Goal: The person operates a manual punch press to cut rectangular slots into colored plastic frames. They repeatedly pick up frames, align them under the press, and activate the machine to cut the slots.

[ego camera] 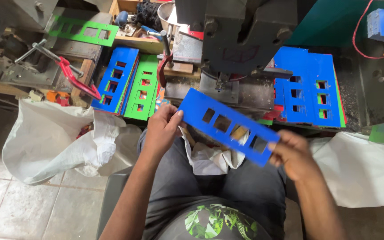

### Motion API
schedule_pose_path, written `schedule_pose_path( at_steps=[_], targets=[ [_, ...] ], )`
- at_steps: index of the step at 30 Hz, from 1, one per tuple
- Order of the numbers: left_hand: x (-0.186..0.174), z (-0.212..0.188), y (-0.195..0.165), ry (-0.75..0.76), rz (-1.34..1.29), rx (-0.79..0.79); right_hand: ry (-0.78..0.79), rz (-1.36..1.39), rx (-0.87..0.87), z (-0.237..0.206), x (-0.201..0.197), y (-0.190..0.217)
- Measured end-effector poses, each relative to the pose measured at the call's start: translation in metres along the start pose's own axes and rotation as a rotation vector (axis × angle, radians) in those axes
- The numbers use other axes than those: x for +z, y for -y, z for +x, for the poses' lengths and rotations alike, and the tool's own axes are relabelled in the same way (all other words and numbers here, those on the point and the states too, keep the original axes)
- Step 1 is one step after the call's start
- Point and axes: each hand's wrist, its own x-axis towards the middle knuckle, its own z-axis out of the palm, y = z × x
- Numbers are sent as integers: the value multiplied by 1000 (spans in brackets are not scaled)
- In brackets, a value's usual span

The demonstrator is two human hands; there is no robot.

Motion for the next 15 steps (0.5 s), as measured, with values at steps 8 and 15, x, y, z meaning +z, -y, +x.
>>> schedule_pose_path(
  at_steps=[8,15],
  targets=[
    [-67,-67,-49,-106,-175,-62,710,-96,276,-162,115,43],
    [-114,-121,-108,-139,-386,-32,1045,106,6,-202,181,93]
  ],
)
